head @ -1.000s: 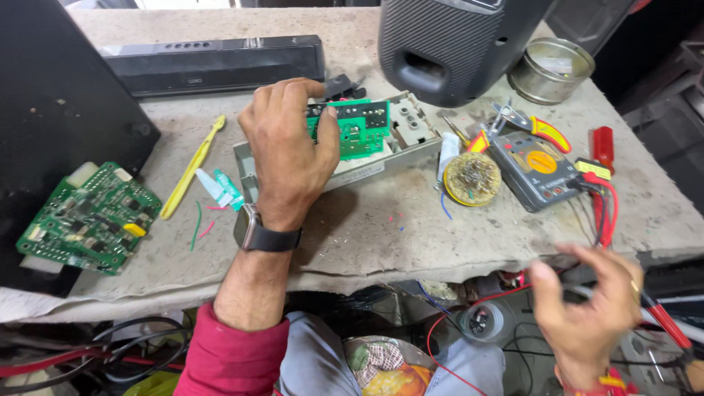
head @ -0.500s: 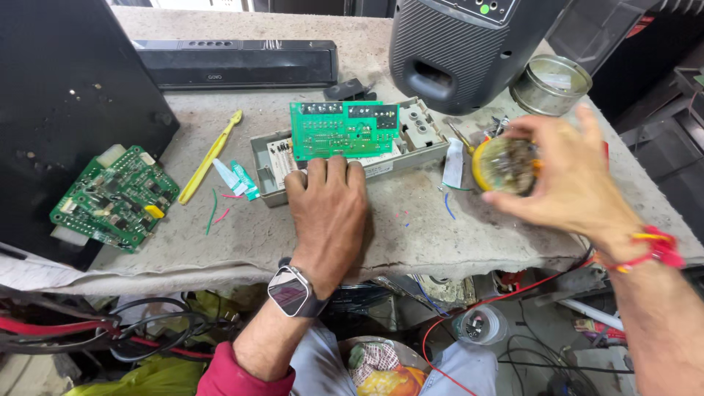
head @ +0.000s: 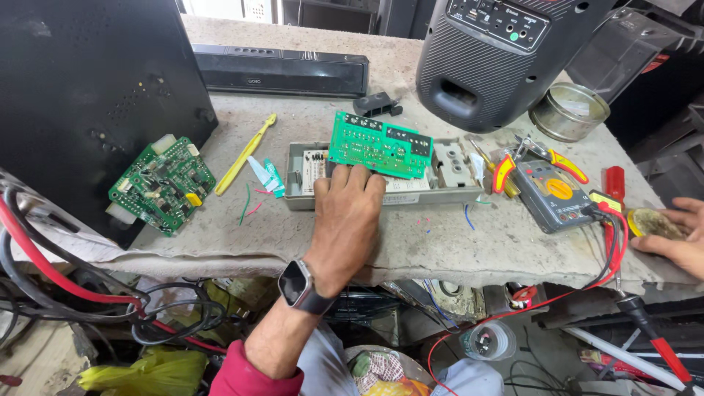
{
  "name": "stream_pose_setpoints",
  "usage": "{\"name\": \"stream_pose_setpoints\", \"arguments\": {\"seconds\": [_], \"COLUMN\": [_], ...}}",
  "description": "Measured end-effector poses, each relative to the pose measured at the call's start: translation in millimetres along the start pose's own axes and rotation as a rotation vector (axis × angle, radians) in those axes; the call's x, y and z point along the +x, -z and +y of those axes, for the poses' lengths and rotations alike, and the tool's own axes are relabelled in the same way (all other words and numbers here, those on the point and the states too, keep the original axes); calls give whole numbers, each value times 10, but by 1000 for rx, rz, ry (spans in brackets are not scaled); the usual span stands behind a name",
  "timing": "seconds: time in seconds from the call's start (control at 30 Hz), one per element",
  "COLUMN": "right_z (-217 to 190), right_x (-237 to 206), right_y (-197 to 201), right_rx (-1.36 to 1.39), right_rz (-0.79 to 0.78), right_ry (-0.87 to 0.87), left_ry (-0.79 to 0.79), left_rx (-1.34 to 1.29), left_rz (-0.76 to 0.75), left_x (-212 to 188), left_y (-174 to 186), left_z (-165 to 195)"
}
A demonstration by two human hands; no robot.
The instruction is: The person removes a green circuit board from a metal housing, uses a soldering iron to work on the board, then reinserts it and uses a screwdriver to tighten screws on the housing. The person also inspects the internal components and adjusts wires within the device.
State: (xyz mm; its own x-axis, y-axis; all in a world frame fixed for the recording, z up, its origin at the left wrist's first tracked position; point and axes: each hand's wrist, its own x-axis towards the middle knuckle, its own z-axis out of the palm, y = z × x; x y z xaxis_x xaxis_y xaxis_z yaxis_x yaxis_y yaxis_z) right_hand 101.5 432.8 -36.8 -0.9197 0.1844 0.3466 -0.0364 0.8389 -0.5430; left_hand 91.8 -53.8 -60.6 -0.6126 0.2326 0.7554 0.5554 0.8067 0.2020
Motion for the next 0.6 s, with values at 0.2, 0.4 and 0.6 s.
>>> {"name": "stream_pose_setpoints", "arguments": {"seconds": [0.2,0.4,0.6], "right_z": [-302,-1784,-2850], "right_x": [269,-72,-37], "right_y": [-33,-592,-1078], "right_rx": [189,-140,-367], "right_rz": [-175,-169,-296], "right_ry": [-325,482,582], "left_ry": [-66,-61,42], "left_rx": [-179,-274,-538], "left_rz": [-142,-84,22], "left_x": [-180,-163,-100], "left_y": [252,229,344], "left_z": [-49,-95,-337]}}
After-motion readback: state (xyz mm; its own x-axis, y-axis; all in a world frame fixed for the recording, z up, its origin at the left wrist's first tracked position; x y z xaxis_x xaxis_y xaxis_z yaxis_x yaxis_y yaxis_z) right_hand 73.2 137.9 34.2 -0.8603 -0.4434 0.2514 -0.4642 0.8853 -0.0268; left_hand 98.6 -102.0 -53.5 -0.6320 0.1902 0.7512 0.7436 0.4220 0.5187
